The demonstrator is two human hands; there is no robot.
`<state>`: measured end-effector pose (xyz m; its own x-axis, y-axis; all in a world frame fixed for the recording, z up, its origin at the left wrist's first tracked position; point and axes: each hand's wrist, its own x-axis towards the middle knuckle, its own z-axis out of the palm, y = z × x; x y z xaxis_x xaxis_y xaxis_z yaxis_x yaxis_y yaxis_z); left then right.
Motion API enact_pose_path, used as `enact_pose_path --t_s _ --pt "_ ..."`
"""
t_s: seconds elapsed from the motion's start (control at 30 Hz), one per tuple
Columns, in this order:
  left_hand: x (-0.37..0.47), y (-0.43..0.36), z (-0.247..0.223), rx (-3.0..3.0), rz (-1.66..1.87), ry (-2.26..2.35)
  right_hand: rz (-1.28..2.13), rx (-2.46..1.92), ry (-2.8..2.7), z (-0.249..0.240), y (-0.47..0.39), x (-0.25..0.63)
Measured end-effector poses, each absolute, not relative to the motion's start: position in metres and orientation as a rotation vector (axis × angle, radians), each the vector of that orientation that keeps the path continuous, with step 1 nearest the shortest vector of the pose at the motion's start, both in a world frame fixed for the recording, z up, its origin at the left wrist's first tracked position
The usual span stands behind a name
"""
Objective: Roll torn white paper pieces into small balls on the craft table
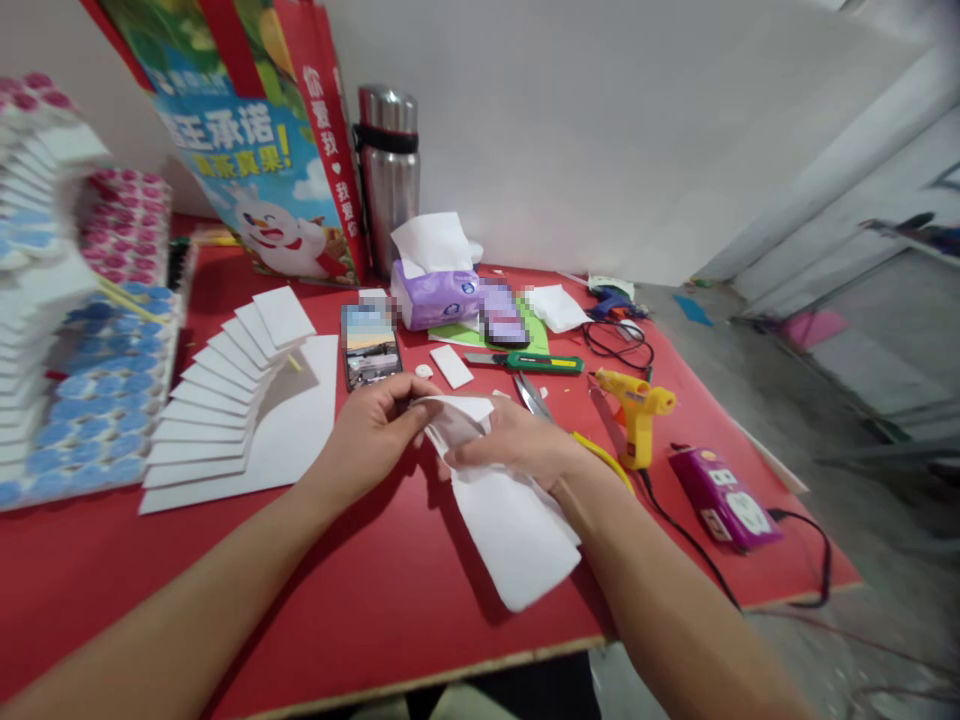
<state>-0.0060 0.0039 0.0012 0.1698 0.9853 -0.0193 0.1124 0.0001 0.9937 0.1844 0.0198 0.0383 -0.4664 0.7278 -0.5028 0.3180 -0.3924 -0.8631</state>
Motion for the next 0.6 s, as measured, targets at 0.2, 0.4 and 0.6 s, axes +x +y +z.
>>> enact_pose_path --t_s 0.2,0.4,0.6 --pt "-0.0092 0.0085 0.0024 1.18 1.092 1.153 2.042 -1.307 -1.527 0.0361 0.0246 0.1925" --pt "-0.0095 0.0071 -0.0012 1.08 1.042 1.04 2.097 -1.215 -1.568 0.0308 0.0226 0.1919" --pt "-0.0094 0.007 -0.0075 1.07 1.004 0.973 2.067 -1.321 -1.562 0.0313 0.022 0.1895"
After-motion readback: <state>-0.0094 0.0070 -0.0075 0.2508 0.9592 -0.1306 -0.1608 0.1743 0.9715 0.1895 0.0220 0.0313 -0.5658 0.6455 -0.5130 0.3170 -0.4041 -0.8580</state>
